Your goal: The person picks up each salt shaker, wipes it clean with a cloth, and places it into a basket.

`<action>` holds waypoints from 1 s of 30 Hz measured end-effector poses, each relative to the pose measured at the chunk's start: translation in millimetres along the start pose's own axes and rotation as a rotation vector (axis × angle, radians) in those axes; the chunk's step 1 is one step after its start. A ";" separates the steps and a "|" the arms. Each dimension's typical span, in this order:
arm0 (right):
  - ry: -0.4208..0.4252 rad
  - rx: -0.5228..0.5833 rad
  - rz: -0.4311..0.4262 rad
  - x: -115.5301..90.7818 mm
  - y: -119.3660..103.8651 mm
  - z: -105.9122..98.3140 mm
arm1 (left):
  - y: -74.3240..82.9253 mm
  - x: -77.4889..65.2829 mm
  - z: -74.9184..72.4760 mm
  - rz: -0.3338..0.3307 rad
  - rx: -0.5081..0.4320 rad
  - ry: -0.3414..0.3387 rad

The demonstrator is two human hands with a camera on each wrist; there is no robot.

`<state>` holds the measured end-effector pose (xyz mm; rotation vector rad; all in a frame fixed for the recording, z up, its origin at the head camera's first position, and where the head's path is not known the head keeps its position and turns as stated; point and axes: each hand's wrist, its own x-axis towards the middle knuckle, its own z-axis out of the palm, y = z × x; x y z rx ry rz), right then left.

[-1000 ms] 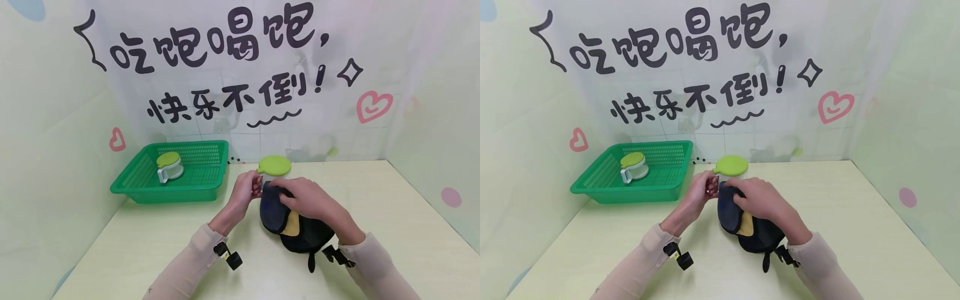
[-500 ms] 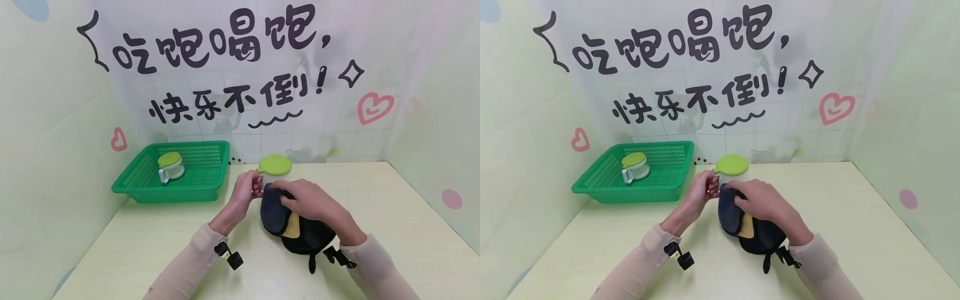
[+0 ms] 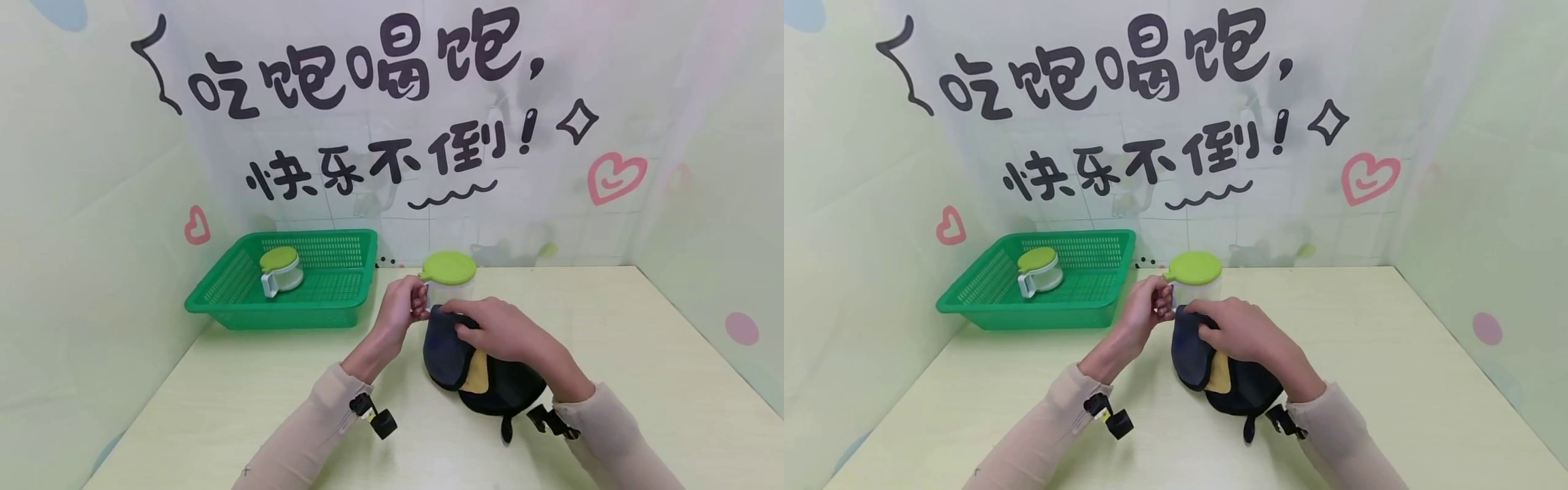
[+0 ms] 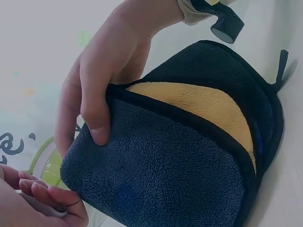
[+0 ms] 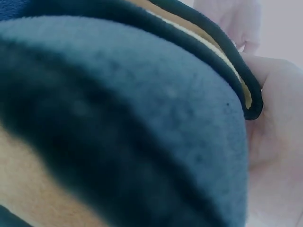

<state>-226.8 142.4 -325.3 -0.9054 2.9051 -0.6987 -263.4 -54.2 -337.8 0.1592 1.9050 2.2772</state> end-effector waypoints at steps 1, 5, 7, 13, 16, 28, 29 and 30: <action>0.002 -0.006 -0.004 0.1 0.0 0.5 | 0.1 -0.2 -0.3 0.000 -0.003 0.001; 0.033 -0.024 -0.003 -1.0 -1.5 -0.9 | -0.3 0.0 -0.6 -0.013 -0.012 0.003; 0.051 -0.017 0.004 -1.9 -2.5 -3.2 | -0.8 0.6 -0.7 -0.019 -0.006 0.001; 0.040 0.029 0.014 -2.2 -1.8 -5.3 | -1.1 2.4 -1.8 -0.031 -0.002 0.002; 0.006 0.030 0.012 -0.7 0.5 -2.7 | -0.8 2.1 -3.1 -0.033 -0.027 0.007; 0.032 0.017 0.026 -4.4 -3.2 -8.9 | -0.1 2.6 -6.8 -0.034 -0.050 0.014; 0.042 0.024 0.032 -5.0 -3.8 -10.0 | -0.1 2.6 -7.0 -0.034 -0.044 0.014; 0.048 0.031 0.035 -5.5 -4.1 -11.0 | -0.1 2.8 -7.0 -0.035 -0.042 0.016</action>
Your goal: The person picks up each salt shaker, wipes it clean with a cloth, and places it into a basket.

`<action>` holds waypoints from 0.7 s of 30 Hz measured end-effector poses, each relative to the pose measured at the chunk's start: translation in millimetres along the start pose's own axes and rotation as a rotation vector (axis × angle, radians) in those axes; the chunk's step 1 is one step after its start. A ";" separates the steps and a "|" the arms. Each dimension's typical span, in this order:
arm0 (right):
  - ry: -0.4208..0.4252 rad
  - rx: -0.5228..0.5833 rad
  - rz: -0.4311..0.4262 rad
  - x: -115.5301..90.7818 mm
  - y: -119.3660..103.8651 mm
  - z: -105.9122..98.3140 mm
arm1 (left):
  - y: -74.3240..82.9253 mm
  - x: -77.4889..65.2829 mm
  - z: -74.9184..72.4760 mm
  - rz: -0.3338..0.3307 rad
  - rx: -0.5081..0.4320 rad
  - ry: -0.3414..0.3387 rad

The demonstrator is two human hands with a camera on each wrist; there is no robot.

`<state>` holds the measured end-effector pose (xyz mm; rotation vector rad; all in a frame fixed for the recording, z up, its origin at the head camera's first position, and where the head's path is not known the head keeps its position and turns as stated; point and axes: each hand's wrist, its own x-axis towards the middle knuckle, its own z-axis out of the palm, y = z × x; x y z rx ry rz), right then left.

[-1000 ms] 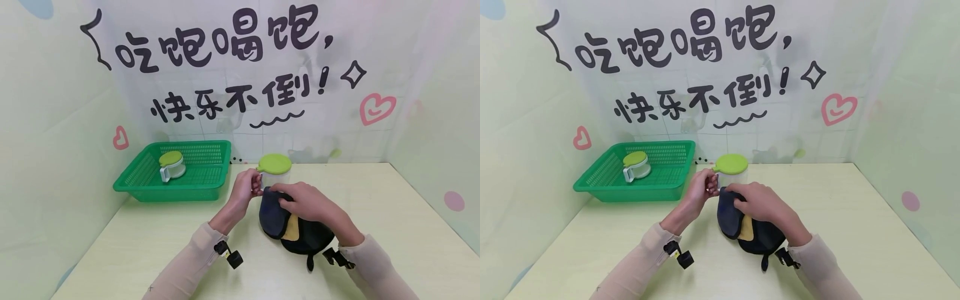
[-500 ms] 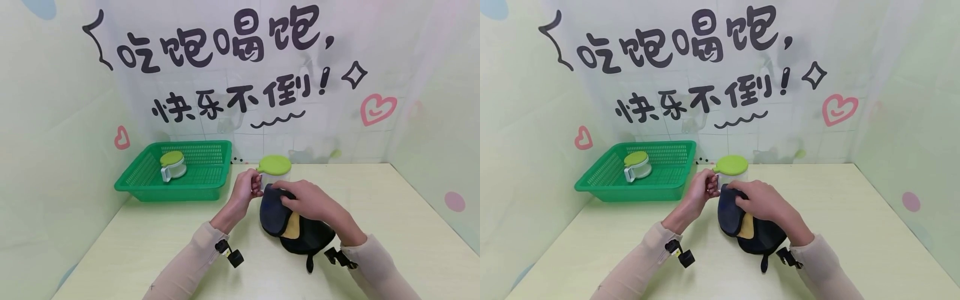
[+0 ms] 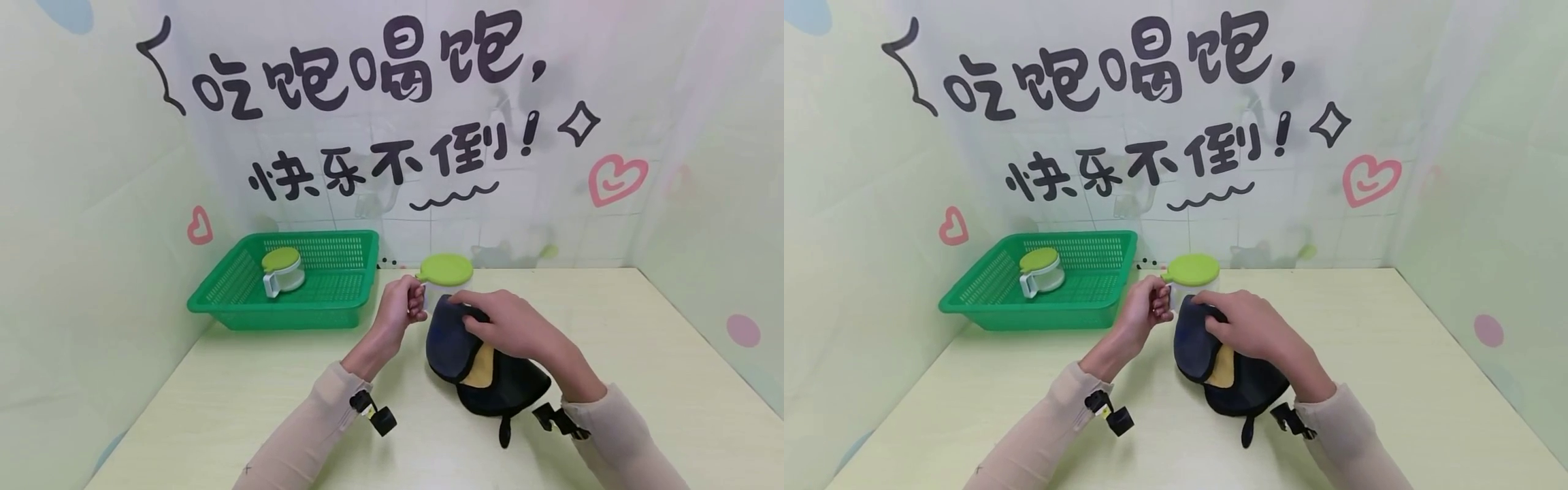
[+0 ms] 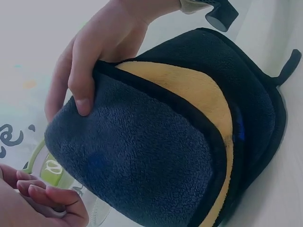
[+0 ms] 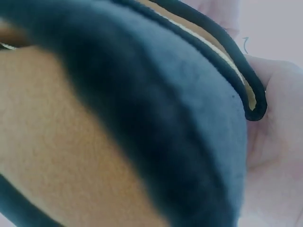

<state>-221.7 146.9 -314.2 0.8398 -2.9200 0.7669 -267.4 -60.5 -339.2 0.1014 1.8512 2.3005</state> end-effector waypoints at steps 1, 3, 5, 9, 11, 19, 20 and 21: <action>-0.001 0.007 0.005 -0.6 -0.2 -1.0 | -0.2 0.3 -0.1 0.001 0.007 -0.003; -0.018 0.014 0.001 -1.2 0.9 -1.8 | -0.1 0.7 0.0 0.001 0.013 -0.005; -0.049 0.014 -0.008 -0.7 2.4 -1.5 | -0.1 0.8 0.1 -0.002 0.017 -0.006; -0.093 0.003 -0.022 0.9 5.0 -0.7 | -0.1 0.7 0.1 -0.015 0.008 0.005; -0.082 0.000 -0.019 0.8 5.1 -1.3 | 0.0 0.5 0.2 -0.019 0.006 0.008; 0.006 0.020 -0.019 -1.7 5.3 -5.5 | 0.7 0.7 0.7 -0.023 -0.008 -0.002; -0.004 0.025 -0.024 -1.4 6.1 -5.1 | 1.0 0.3 0.6 -0.021 -0.008 -0.003; -0.017 0.033 -0.028 -1.0 6.7 -4.7 | 1.2 0.0 0.5 -0.018 -0.008 -0.003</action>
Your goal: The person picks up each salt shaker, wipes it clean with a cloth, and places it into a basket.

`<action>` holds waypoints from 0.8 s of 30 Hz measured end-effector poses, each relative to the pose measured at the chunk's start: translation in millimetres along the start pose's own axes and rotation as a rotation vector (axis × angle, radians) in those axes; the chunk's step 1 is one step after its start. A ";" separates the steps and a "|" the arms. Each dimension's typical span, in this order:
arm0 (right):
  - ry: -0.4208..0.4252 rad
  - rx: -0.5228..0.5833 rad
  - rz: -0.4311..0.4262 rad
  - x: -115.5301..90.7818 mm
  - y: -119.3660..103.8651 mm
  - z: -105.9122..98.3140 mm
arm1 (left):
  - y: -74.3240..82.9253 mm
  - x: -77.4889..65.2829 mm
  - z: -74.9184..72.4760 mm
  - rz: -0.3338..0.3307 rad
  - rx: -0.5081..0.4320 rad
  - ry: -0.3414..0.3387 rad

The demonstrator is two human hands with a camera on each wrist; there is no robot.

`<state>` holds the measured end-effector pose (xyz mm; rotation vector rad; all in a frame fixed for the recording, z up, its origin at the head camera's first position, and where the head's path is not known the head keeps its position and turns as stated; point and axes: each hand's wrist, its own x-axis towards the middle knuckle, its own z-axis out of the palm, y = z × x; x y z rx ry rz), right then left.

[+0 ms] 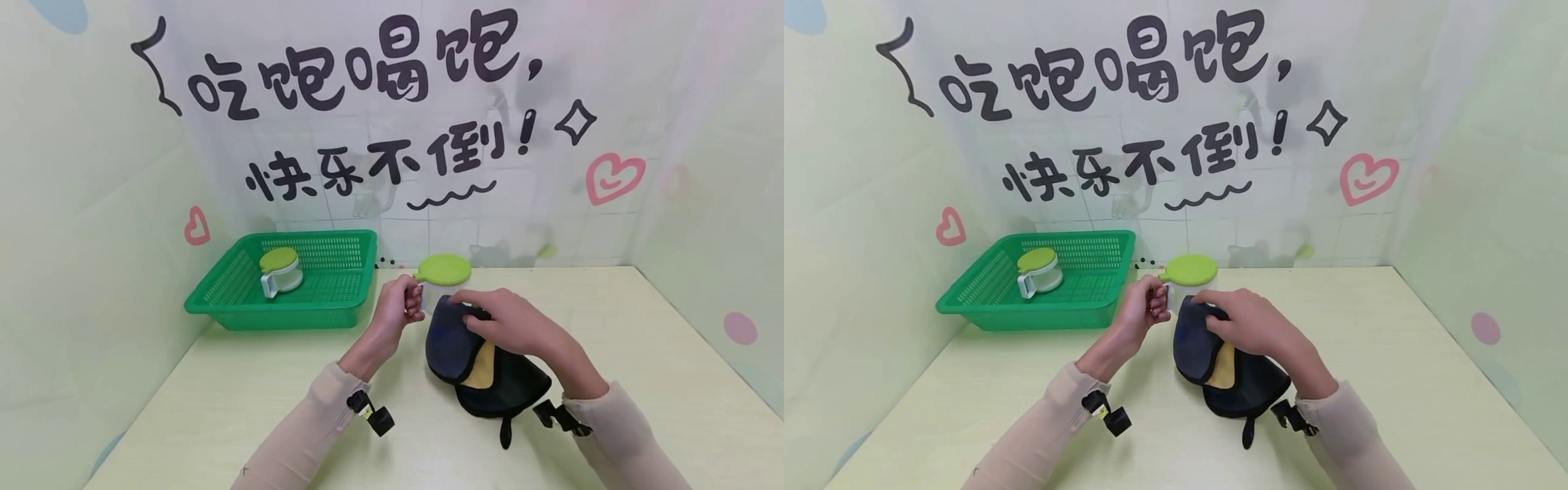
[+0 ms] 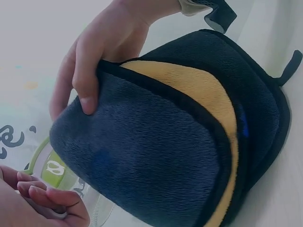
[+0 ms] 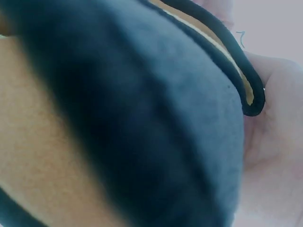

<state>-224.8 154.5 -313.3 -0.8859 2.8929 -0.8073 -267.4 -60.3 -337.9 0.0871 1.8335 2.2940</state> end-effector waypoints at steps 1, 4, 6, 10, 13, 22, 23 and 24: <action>-0.017 0.010 -0.005 0.6 1.1 0.7 | 0.3 -0.2 -0.3 0.003 0.000 0.000; -0.070 0.037 -0.007 2.3 3.4 3.2 | 1.0 -1.4 -0.8 0.009 0.004 0.002; -0.087 0.044 -0.010 2.9 4.4 4.1 | 1.2 -1.9 -0.8 0.009 0.003 0.003; -0.058 0.023 0.001 1.5 3.7 2.5 | 1.0 -1.4 -0.3 0.008 0.010 0.000; -0.014 0.012 0.003 -0.9 2.7 -1.0 | 1.2 -1.1 0.8 -0.001 0.003 -0.008; -0.054 0.029 -0.032 0.3 6.6 -1.4 | 1.8 -1.3 1.8 -0.011 -0.013 -0.003; -0.060 0.027 -0.031 0.5 6.7 -1.3 | 1.8 -1.4 1.5 -0.011 -0.014 -0.001; -0.060 0.021 -0.030 0.6 6.8 -1.4 | 1.7 -1.4 1.4 -0.012 -0.015 -0.001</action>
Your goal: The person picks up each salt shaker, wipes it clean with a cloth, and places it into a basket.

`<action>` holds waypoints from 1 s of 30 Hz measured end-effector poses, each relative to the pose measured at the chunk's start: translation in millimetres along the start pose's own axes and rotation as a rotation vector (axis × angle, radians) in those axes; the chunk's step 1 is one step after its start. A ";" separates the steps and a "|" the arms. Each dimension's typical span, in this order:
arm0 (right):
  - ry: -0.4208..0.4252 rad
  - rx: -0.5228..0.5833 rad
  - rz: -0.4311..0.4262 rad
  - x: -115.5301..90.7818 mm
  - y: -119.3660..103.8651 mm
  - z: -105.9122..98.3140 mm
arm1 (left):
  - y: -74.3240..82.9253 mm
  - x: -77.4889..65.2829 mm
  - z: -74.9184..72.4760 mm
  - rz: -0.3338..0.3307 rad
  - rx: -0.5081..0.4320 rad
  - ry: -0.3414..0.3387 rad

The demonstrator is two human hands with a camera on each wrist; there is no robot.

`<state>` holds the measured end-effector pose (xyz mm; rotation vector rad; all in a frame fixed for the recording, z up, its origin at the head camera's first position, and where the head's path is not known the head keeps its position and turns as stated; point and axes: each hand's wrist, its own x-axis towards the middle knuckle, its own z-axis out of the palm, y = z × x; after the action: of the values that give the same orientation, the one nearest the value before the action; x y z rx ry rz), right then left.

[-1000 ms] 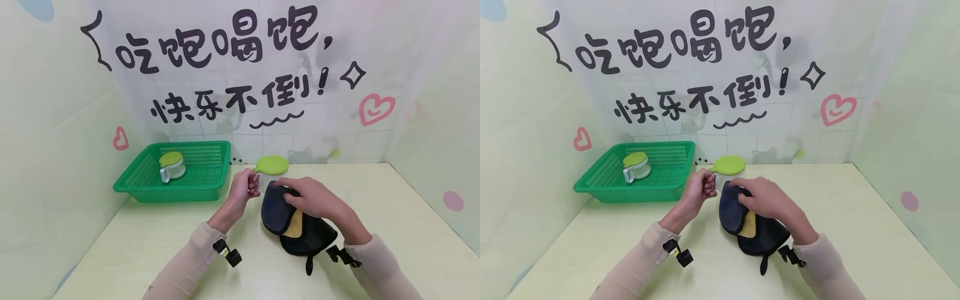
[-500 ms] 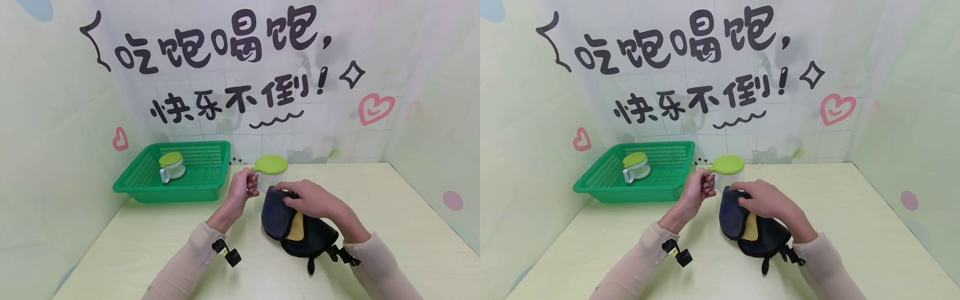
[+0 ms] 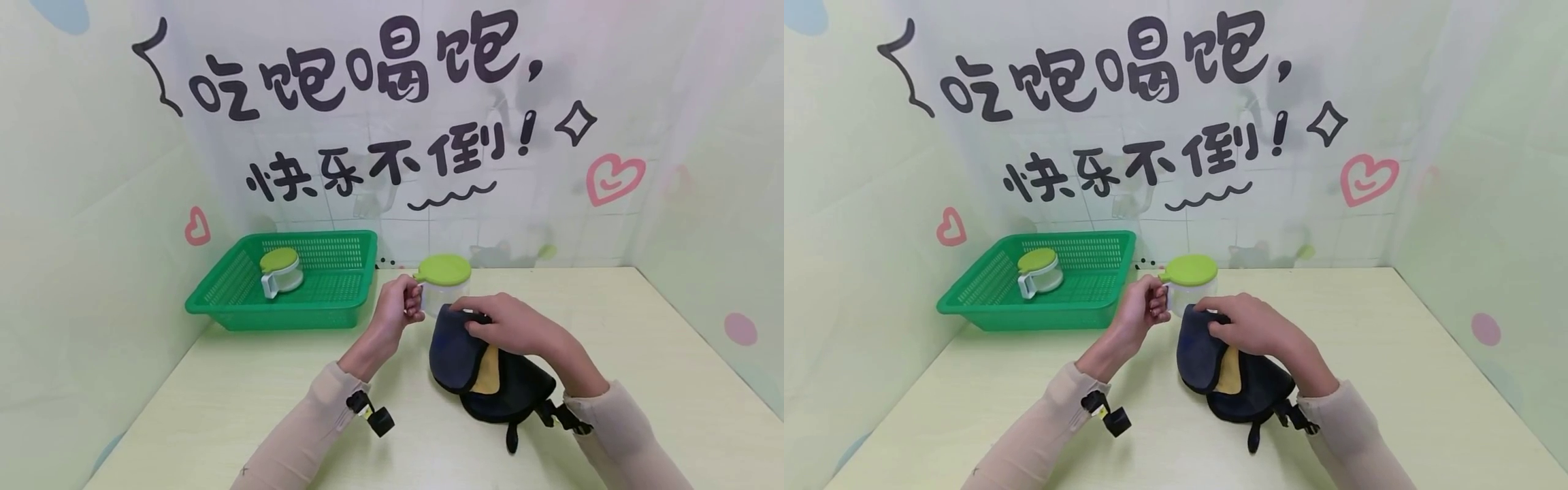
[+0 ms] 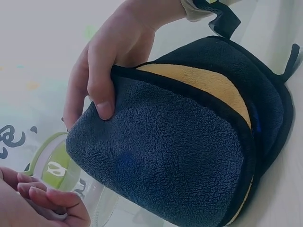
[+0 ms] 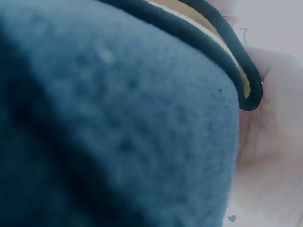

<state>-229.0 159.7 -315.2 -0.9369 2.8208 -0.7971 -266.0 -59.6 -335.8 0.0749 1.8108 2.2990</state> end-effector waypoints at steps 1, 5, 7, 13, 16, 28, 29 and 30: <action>0.003 -0.008 0.004 -0.1 -0.3 -0.3 | 0.0 -0.2 -0.2 -0.001 -0.002 0.000; 0.048 -0.035 0.024 -2.5 -4.2 -4.2 | -0.4 -0.5 0.0 -0.011 -0.008 -0.011; 0.068 -0.032 0.034 -3.7 -5.2 -5.8 | -0.7 -0.3 0.4 -0.013 -0.011 -0.019; 0.000 0.004 0.036 -2.1 -1.9 -3.6 | -2.9 1.3 -1.2 -0.005 -0.010 -0.020; -0.035 0.001 0.041 -0.7 -0.4 -2.2 | -3.3 1.0 -1.9 -0.004 -0.013 -0.006; 0.077 -0.040 0.050 -4.3 -3.9 -5.3 | -3.9 0.9 -2.8 -0.001 -0.012 -0.016; 0.070 -0.043 0.052 -4.0 -3.5 -4.9 | -3.7 0.8 -2.8 -0.002 -0.014 -0.014; 0.059 -0.045 0.055 -3.7 -3.1 -4.5 | -3.4 0.6 -2.9 0.000 -0.012 -0.012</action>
<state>-225.3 161.7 -310.2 -0.8517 2.9127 -0.7707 -266.6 -61.5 -339.9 0.0872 1.7907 2.3047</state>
